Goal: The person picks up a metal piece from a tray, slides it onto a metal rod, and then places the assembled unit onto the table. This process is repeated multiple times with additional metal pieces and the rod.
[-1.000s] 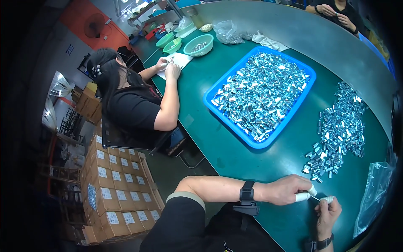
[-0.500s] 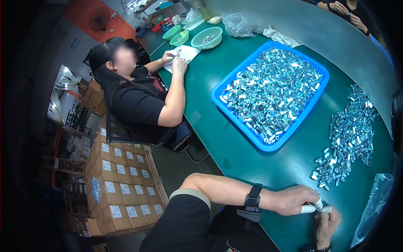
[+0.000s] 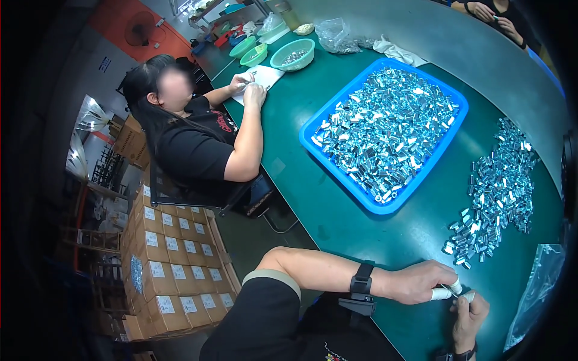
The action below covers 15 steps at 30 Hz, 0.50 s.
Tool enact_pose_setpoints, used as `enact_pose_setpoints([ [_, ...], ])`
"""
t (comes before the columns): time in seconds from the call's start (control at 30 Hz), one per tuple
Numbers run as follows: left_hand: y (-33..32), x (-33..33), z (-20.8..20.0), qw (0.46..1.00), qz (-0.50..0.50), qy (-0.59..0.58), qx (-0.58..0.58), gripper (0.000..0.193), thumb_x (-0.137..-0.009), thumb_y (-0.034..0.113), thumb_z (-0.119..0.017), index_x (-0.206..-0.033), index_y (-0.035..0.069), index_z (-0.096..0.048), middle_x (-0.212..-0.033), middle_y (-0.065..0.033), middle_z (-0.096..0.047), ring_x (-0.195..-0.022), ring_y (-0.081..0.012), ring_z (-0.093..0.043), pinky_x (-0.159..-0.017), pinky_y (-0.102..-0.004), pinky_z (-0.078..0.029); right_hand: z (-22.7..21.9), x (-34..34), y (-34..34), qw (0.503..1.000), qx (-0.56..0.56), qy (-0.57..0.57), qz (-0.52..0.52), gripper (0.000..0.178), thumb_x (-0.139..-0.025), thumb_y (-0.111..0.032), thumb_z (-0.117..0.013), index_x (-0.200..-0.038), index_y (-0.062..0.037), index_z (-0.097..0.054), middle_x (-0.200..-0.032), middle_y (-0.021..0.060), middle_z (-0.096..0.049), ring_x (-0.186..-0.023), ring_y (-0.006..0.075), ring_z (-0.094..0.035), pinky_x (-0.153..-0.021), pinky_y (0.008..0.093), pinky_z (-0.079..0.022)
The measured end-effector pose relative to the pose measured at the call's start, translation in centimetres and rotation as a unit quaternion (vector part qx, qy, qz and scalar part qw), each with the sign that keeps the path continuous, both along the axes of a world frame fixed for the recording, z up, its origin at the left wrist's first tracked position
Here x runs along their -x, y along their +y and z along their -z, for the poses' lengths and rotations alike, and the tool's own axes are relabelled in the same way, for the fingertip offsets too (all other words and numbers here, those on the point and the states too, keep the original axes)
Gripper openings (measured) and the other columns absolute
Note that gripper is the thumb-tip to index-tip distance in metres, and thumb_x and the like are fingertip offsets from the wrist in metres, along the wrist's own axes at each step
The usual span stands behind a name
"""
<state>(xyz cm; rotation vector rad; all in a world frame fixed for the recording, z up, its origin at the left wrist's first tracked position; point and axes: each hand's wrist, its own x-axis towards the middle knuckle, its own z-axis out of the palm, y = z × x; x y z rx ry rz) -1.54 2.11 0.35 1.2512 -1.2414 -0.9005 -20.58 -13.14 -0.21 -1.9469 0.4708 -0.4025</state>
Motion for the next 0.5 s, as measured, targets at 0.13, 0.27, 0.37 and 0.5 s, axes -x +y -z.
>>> enact_pose_setpoints([
  [0.13, -0.3, 0.1, 0.5, 1.0, -0.009, -0.019, 0.012, 0.015, -0.095, 0.011, -0.067, -0.105, 0.0, -0.065, -0.09, -0.014, -0.063, -0.082, -0.034, -0.061, -0.072, -0.0426, -0.048, 0.2, -0.1, 0.2, 1.0, -0.029, 0.005, 0.007, 0.034, -0.099, -0.021, -0.063, -0.072, -0.0008, -0.059, -0.064, 0.0052, -0.058, -0.053, 0.0132, -0.053, -0.05, 0.0257, -0.039],
  [0.27, -0.4, 0.2, 0.4, 0.999, -0.018, -0.023, 0.018, 0.017, -0.095, 0.012, -0.068, -0.106, 0.0, -0.065, -0.089, -0.0139, -0.063, -0.081, -0.0332, -0.061, -0.071, -0.042, -0.048, 0.3, -0.1, 0.2, 1.0, -0.025, 0.003, 0.012, 0.034, -0.101, -0.021, -0.061, -0.073, -0.001, -0.058, -0.065, 0.0041, -0.058, -0.053, 0.0114, -0.053, -0.049, 0.0253, -0.039],
  [0.37, -0.4, 0.1, -0.1, 0.999, -0.025, -0.019, 0.019, 0.018, -0.095, 0.013, -0.068, -0.106, -0.001, -0.065, -0.089, -0.0138, -0.064, -0.078, -0.031, -0.061, -0.069, -0.0408, -0.048, 0.0, -0.3, 0.3, 0.999, -0.037, 0.006, 0.03, 0.034, -0.102, -0.021, -0.061, -0.074, -0.0012, -0.058, -0.066, 0.0034, -0.058, -0.055, 0.0104, -0.054, -0.05, 0.0254, -0.04],
  [0.5, -0.1, -0.2, -1.4, 0.998, -0.03, 0.017, -0.047, 0.017, -0.093, 0.013, -0.068, -0.102, -0.001, -0.067, -0.088, -0.0151, -0.067, -0.077, -0.0282, -0.064, -0.069, -0.0402, -0.049, 0.0, -0.4, 0.4, 0.998, -0.039, -0.006, 0.038, 0.033, -0.102, -0.021, -0.06, -0.076, -0.0016, -0.057, -0.066, 0.0018, -0.057, -0.057, 0.0092, -0.054, -0.051, 0.0248, -0.039],
])
